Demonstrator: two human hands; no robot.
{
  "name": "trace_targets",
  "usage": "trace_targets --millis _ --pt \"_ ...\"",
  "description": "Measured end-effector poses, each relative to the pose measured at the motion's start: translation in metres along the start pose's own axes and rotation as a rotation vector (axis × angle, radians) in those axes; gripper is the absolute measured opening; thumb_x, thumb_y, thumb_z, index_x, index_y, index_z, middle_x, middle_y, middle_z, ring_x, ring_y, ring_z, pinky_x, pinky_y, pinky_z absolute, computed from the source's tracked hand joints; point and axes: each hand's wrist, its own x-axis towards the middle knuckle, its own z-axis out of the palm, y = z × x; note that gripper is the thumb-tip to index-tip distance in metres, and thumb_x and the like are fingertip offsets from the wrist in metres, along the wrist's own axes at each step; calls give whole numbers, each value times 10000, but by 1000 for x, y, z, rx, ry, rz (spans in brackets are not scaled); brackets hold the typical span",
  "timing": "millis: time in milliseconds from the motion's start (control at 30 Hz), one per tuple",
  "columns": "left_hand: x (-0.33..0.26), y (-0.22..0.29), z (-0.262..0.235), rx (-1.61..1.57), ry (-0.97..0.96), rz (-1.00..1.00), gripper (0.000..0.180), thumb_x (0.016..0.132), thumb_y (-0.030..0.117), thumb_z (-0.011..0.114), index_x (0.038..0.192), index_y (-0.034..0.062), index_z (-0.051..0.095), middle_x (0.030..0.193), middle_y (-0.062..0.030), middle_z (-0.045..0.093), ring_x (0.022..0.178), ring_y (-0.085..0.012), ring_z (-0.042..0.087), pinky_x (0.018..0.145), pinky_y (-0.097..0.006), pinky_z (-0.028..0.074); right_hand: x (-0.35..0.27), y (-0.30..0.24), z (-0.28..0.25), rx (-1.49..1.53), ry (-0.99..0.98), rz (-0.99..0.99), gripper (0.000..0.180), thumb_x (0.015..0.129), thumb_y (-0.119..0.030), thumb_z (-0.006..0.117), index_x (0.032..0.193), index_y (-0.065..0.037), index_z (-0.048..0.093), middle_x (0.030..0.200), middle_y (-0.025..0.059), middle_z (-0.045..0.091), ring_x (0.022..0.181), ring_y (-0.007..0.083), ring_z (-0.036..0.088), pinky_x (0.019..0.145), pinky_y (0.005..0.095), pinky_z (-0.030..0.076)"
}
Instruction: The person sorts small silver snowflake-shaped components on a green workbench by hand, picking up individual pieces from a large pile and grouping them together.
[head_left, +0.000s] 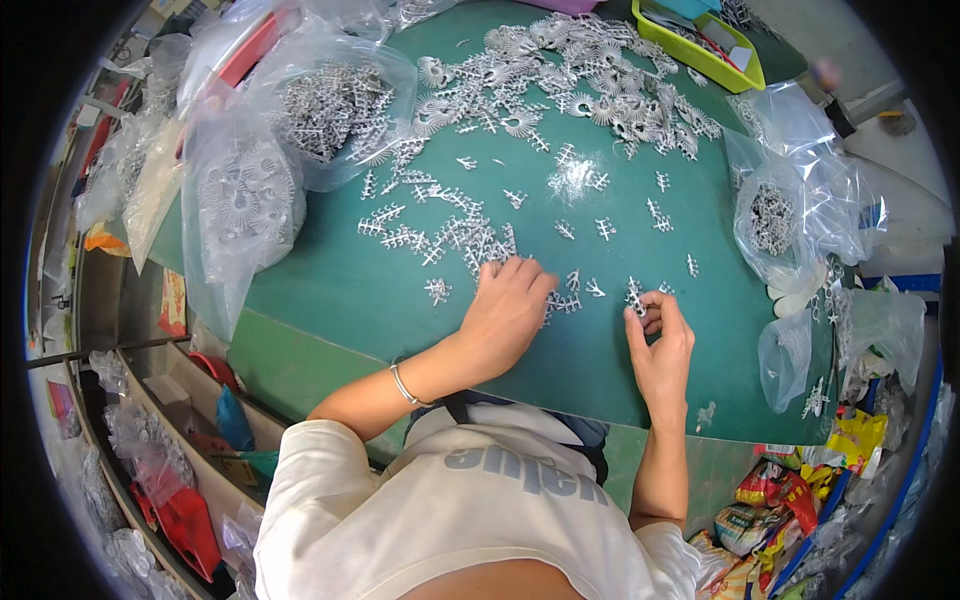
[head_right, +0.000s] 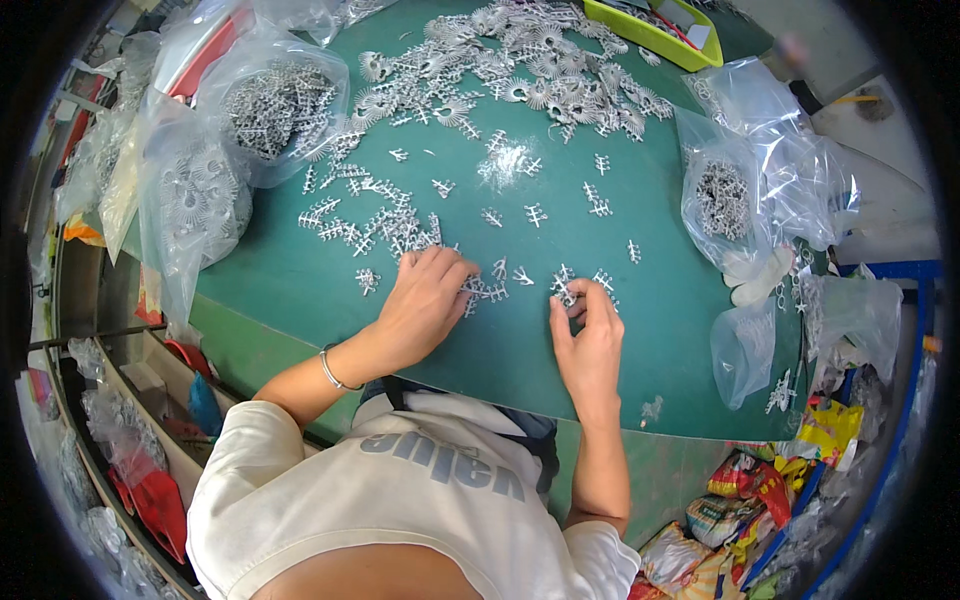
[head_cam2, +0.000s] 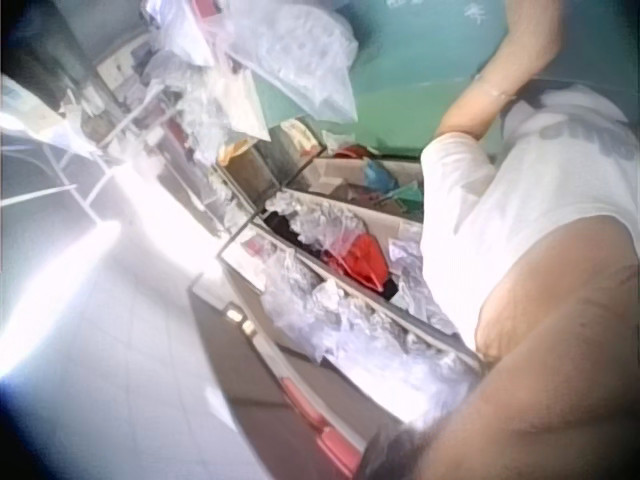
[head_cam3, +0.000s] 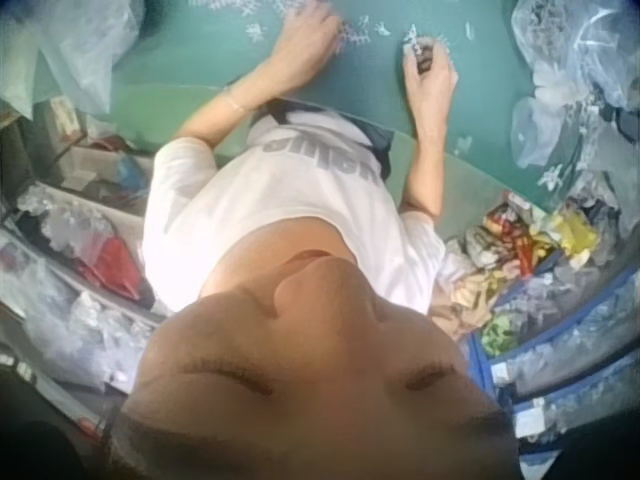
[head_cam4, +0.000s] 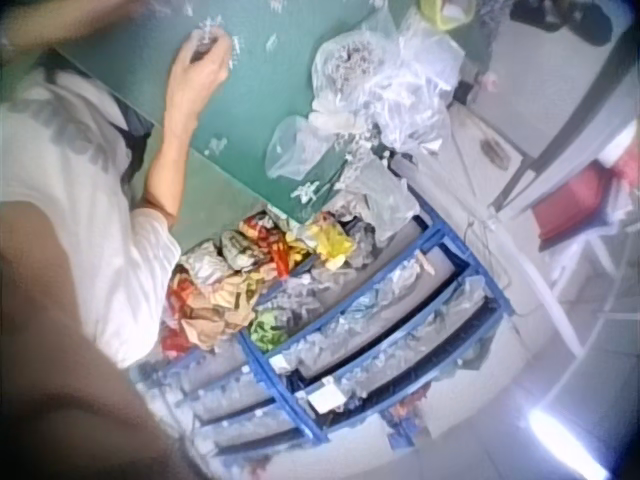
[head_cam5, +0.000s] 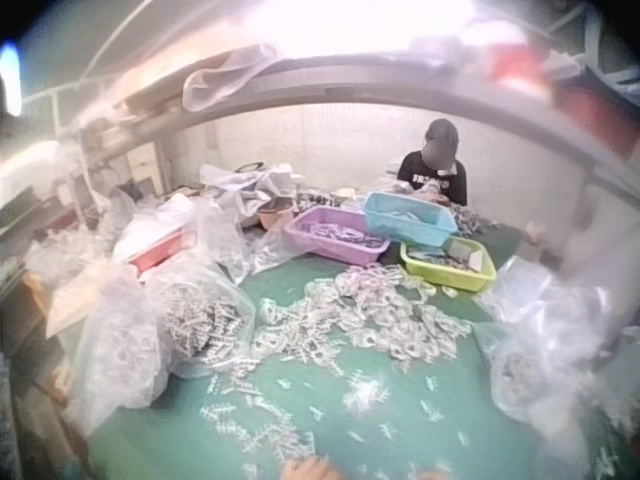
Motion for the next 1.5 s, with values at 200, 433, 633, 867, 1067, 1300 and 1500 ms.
trace_targets --millis 200,433,633,867,1067,1300,1500 --pt "-1 -2 -7 -80 -35 28 327 716 -13 621 1020 40 513 983 -97 516 932 -263 482 783 -368 345 1 15 -10 -193 79 -147 296 694 13 710 973 -5 613 757 96 567 605 175 514 551 298 428" --pt "-4 1 -10 -394 106 -162 353 794 -40 587 1126 8 478 984 -147 583 907 -294 578 778 -362 457 -5 24 -21 178 144 82 205 747 53 657 921 17 555 846 95 592 634 115 572 535 241 465" --pt "-6 -2 -5 -613 71 -153 368 847 -94 454 1203 -1 447 1085 -139 585 974 -214 605 763 -289 490 -4 35 -30 272 134 157 205 865 -7 558 1049 24 474 893 137 617 699 154 623 559 246 513" --pt "-4 2 -8 -1190 70 -369 349 865 -87 348 1181 -4 469 1224 -141 518 1044 -212 577 793 -280 493 -5 40 -38 1247 -142 326 394 937 -130 436 1277 45 343 1032 229 582 819 267 621 606 302 535" --pt "-1 -10 -13 -1945 -55 -596 416 799 -83 362 1189 8 473 1287 -216 452 1148 -326 507 910 -390 463 -10 44 -37 1601 -224 459 404 931 -87 388 1304 51 319 1214 308 465 918 316 595 689 352 538" --pt "-3 -4 -14 -1972 -96 -557 430 825 -62 466 1249 -4 418 1315 -259 407 1217 -356 434 1002 -439 387 -15 29 -19 1151 -232 337 248 888 -34 503 1126 37 501 938 90 553 728 155 559 596 250 456" --pt "-7 6 -13 -1748 -174 -443 455 842 -82 480 1284 -27 387 1256 -199 488 1194 -263 474 994 -366 395 -21 -13 12 566 -260 116 294 755 12 680 1037 -45 621 678 -53 488 561 10 375 479 169 309"
